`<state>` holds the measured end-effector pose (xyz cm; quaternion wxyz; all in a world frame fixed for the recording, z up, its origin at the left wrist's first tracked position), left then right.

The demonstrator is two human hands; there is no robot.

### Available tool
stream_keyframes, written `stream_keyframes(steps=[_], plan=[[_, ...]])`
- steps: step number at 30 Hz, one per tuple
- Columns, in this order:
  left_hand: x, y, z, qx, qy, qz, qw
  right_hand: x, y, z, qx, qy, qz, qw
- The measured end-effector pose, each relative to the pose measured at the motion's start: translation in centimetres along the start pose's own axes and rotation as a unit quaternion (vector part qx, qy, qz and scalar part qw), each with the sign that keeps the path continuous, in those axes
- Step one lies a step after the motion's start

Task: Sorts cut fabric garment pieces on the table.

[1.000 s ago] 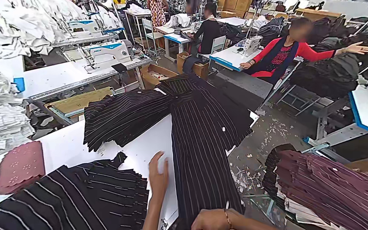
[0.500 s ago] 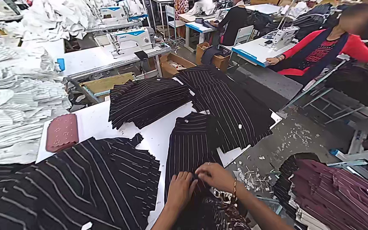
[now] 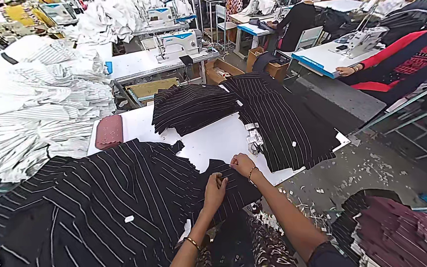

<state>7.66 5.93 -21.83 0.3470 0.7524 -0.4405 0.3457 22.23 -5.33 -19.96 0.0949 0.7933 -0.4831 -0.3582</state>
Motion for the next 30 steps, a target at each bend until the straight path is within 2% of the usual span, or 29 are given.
stream_keyframes(steps=[3, 8, 11, 16, 18, 21, 22, 23, 24, 25, 30], plan=[[-0.3, 0.7, 0.4, 0.010, 0.041, 0.001, 0.999, 1.6, 2.1, 0.5, 0.008, -0.034, -0.011, 0.999], [-0.2, 1.1, 0.9, 0.004, 0.068, 0.002, 0.998, 4.3, 6.0, 1.6, -0.002, -0.103, 0.025, 0.994], [0.2, 1.4, 1.7, 0.021, 0.086, 0.018, 0.996, 3.8, 6.9, 2.4, 0.005, -0.228, 0.032, 0.973], [0.5, 1.7, 2.3, 0.040, 0.119, 0.020, 0.992, 3.5, 7.6, 5.4, 0.024, -0.481, 0.024, 0.876], [0.5, 1.8, 2.3, 0.035, 0.162, -0.009, 0.986, 2.8, 8.6, 6.7, 0.024, -0.587, 0.049, 0.808], [0.4, 2.6, 1.9, 0.036, 0.238, -0.044, 0.970, 0.7, 10.0, 8.8, -0.017, -0.731, 0.077, 0.678], [0.3, 3.1, 1.6, 0.035, 0.252, -0.056, 0.965, 0.1, 10.3, 9.6, -0.026, -0.758, 0.095, 0.645], [0.2, 3.4, 1.5, 0.030, 0.265, -0.067, 0.961, -0.3, 10.5, 10.2, -0.029, -0.768, 0.105, 0.631], [0.0, 3.6, 1.4, 0.037, 0.278, -0.073, 0.957, -0.6, 10.6, 10.6, -0.025, -0.762, 0.105, 0.638], [-0.4, 3.7, 1.3, 0.051, 0.290, -0.074, 0.953, -0.8, 10.7, 10.8, -0.014, -0.744, 0.098, 0.661], [-1.9, 2.6, 1.5, 0.078, 0.379, -0.115, 0.915, 0.0, 10.3, 9.4, 0.058, -0.531, 0.013, 0.845]])
Point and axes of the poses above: each hand's wrist, its own y-axis away from the middle knuckle, its own z-axis out of the palm, x = y × z, the point moved 5 cm from there along -y, towards the middle knuckle
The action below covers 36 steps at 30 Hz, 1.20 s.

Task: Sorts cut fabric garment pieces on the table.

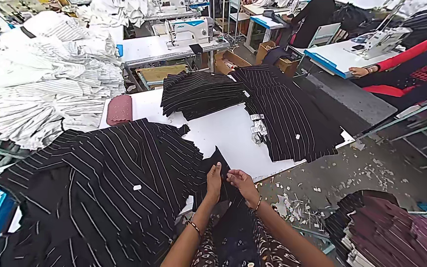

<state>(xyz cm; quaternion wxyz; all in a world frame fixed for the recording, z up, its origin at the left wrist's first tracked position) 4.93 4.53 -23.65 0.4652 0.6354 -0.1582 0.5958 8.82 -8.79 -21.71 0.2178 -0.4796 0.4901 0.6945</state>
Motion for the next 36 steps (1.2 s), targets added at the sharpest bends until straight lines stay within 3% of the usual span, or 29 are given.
stream_keyframes(steps=[4, 6, 8, 10, 12, 14, 16, 18, 20, 22, 27, 31, 36], plan=[[0.1, -0.5, 0.3, 0.019, 0.055, -0.045, 0.997, -1.1, 0.5, 0.2, -0.044, 0.302, -0.061, 0.950], [0.0, -0.5, 0.3, 0.026, 0.088, -0.058, 0.994, -1.5, 0.3, 0.6, -0.037, 0.381, -0.050, 0.923], [0.0, -0.2, 0.2, 0.018, 0.126, -0.077, 0.989, -2.0, -0.3, 0.1, -0.021, 0.389, -0.047, 0.920], [0.3, 0.5, -0.1, -0.010, 0.173, -0.110, 0.979, -2.4, -0.8, -1.6, -0.001, 0.289, -0.036, 0.957], [1.1, 1.9, -1.0, -0.056, 0.221, -0.149, 0.962, -2.4, -0.6, -3.8, 0.015, 0.101, -0.015, 0.995], [2.8, 3.7, -2.2, -0.117, 0.222, -0.160, 0.955, -2.8, 0.4, -6.0, 0.000, -0.051, -0.004, 0.999], [5.1, 5.2, -4.3, -0.151, 0.197, -0.115, 0.962, -4.3, 2.0, -8.0, 0.002, -0.115, -0.029, 0.993], [7.5, 5.8, -7.7, -0.106, 0.179, -0.041, 0.977, -6.9, 3.4, -9.8, 0.030, -0.152, -0.065, 0.986], [10.1, 6.1, -11.7, -0.008, 0.182, 0.028, 0.983, -9.6, 4.2, -11.6, 0.061, -0.164, -0.106, 0.979], [12.7, 6.8, -15.4, 0.056, 0.195, 0.098, 0.974, -12.4, 4.4, -13.4, 0.075, -0.121, -0.164, 0.976], [17.6, 9.7, -20.8, 0.093, 0.146, 0.225, 0.959, -19.4, 3.4, -14.3, 0.016, 0.034, -0.291, 0.956], [17.9, 7.2, -23.2, 0.174, -0.111, 0.194, 0.959, -20.3, -3.5, -12.6, 0.056, 0.286, -0.261, 0.920], [17.9, -0.3, -23.6, 0.213, -0.095, 0.107, 0.966, -19.4, -13.4, -8.3, 0.100, 0.415, -0.190, 0.884]])
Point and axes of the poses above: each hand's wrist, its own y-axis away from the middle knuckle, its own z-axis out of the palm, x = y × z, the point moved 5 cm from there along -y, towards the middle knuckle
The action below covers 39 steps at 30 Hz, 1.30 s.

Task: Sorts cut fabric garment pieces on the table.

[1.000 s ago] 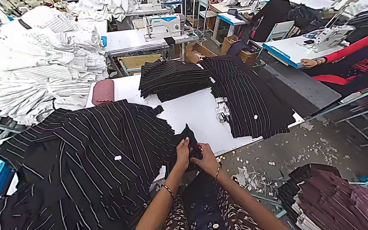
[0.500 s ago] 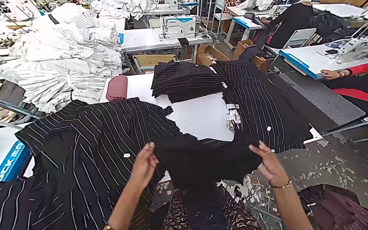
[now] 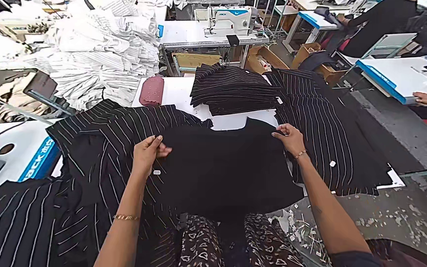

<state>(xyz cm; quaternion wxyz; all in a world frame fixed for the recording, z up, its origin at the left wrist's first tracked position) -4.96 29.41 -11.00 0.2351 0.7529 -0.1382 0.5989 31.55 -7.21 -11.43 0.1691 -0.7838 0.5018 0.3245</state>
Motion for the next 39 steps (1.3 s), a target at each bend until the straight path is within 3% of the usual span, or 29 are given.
stream_keyframes(steps=[3, 4, 7, 9, 11, 13, 18, 22, 25, 28, 30, 32, 35, 37, 39], plan=[[-0.8, -0.9, 3.7, -0.022, -0.168, 0.085, 0.982, -1.6, 0.4, 3.3, 0.047, 0.019, -0.054, 0.997], [-1.1, 0.3, 5.7, -0.074, -0.261, 0.138, 0.953, -2.2, 2.0, 4.8, 0.038, 0.029, -0.097, 0.994], [-5.5, 7.7, 12.0, -0.254, -0.437, 0.277, 0.817, -2.8, 11.2, 10.4, -0.075, 0.056, -0.221, 0.971], [-9.9, 12.4, 13.6, -0.359, -0.498, 0.243, 0.751, -0.8, 17.8, 13.9, -0.203, 0.120, -0.249, 0.939], [-12.6, 14.9, 13.5, -0.352, -0.552, 0.235, 0.718, 1.5, 20.9, 15.1, -0.235, 0.190, -0.267, 0.915], [-13.2, 15.8, 13.1, -0.278, -0.573, 0.283, 0.717, 2.3, 20.9, 14.0, -0.215, 0.197, -0.232, 0.928], [-12.2, 16.5, 10.1, -0.360, -0.475, 0.287, 0.750, 3.6, 19.8, 10.1, -0.276, 0.127, -0.163, 0.939], [-11.5, 14.9, 8.8, -0.315, -0.446, 0.351, 0.761, 1.7, 15.2, 7.6, -0.335, 0.067, -0.077, 0.937], [-8.0, 10.7, 10.6, -0.308, -0.447, 0.220, 0.811, -1.8, 8.9, 5.7, -0.247, 0.056, -0.123, 0.959], [-3.6, 3.3, 12.8, -0.312, -0.504, 0.013, 0.805, -4.1, 2.3, 6.0, -0.273, 0.152, -0.081, 0.946], [-2.0, -1.4, 14.3, -0.292, -0.507, -0.020, 0.811, -3.2, -0.8, 8.3, -0.315, 0.202, -0.040, 0.927], [-1.7, -5.2, 15.8, -0.281, -0.544, -0.034, 0.790, -1.1, -2.4, 11.1, -0.304, 0.210, -0.032, 0.928], [-1.5, -6.8, 18.1, -0.230, -0.586, 0.029, 0.776, 0.3, -3.8, 13.2, -0.218, 0.209, -0.066, 0.951], [-1.8, -4.8, 19.9, -0.178, -0.529, 0.141, 0.818, 0.1, -4.6, 13.6, -0.206, 0.210, -0.088, 0.952], [-3.3, -0.5, 22.1, -0.175, -0.453, 0.251, 0.838, -0.1, -5.1, 14.2, -0.208, 0.210, -0.127, 0.947]])
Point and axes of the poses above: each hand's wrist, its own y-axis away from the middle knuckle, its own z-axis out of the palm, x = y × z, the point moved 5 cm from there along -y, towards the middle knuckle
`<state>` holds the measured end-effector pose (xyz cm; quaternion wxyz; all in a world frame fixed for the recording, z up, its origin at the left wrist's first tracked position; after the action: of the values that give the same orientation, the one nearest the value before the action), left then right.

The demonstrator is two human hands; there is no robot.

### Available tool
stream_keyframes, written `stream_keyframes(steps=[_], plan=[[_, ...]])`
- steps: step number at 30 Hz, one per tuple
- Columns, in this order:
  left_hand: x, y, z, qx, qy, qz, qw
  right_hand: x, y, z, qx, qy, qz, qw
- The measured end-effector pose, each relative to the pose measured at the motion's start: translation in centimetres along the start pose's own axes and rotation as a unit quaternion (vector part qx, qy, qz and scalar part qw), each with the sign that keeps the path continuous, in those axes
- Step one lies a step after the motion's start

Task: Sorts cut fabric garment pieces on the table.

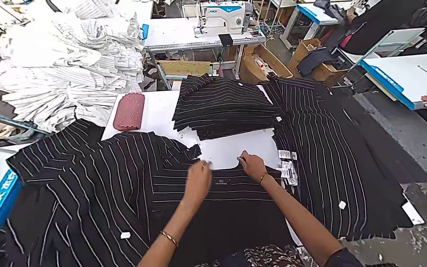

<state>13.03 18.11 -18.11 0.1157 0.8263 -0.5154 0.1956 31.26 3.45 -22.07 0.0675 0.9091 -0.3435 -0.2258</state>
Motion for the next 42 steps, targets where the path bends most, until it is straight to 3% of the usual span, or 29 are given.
stream_keyframes(steps=[3, 5, 8, 11, 14, 17, 18, 19, 25, 33, 36, 39, 42], plan=[[3.3, 4.8, 5.6, -0.001, 0.050, 0.124, 0.991, -0.1, -0.7, -0.2, 0.007, 0.011, -0.019, 1.000], [2.9, 6.0, 7.9, -0.004, 0.016, 0.120, 0.993, -0.2, -1.4, -0.4, -0.010, 0.010, 0.010, 1.000], [1.9, 4.9, 8.0, 0.007, -0.026, 0.075, 0.997, -0.3, -2.6, -0.8, 0.004, -0.002, 0.060, 0.998], [1.6, 4.4, 7.7, 0.012, -0.044, 0.064, 0.997, -0.8, -2.4, -0.7, 0.072, -0.029, 0.063, 0.995], [0.5, 4.8, 7.3, 0.022, -0.044, 0.044, 0.998, -4.0, 3.4, 1.6, 0.141, -0.075, -0.043, 0.986], [-0.3, 5.3, 7.1, 0.027, -0.051, 0.025, 0.998, -7.4, 12.9, 6.1, 0.080, -0.076, -0.158, 0.981], [-0.4, 5.3, 7.1, 0.027, -0.055, 0.021, 0.998, -7.4, 14.8, 7.3, 0.042, -0.049, -0.162, 0.985], [-0.5, 5.3, 7.0, 0.028, -0.058, 0.018, 0.998, -6.6, 15.6, 7.8, 0.012, -0.012, -0.141, 0.990], [-0.5, 5.2, 7.3, 0.023, -0.065, 0.017, 0.997, 1.7, 11.2, 4.4, 0.090, 0.047, 0.060, 0.993], [-0.5, 5.1, 7.1, 0.008, -0.066, 0.012, 0.998, 2.0, 10.2, 1.5, 0.026, 0.022, 0.238, 0.971], [-0.5, 4.9, 7.0, 0.010, -0.062, 0.010, 0.998, 2.4, 10.4, -0.6, 0.040, 0.001, 0.271, 0.962], [0.2, 5.2, 6.9, 0.018, -0.030, 0.040, 0.999, 3.7, 12.1, -2.4, 0.058, -0.027, 0.252, 0.966], [2.6, 6.7, 7.5, 0.016, 0.042, 0.129, 0.991, 5.8, 16.5, -5.8, 0.180, -0.033, 0.212, 0.960]])
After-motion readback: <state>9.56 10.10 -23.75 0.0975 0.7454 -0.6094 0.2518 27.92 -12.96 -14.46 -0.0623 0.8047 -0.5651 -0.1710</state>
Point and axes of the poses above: each hand's wrist, its own y-axis away from the middle knuckle, its own z-axis out of the palm, x = y × z, the point moved 5 cm from there along -y, towards the middle knuckle
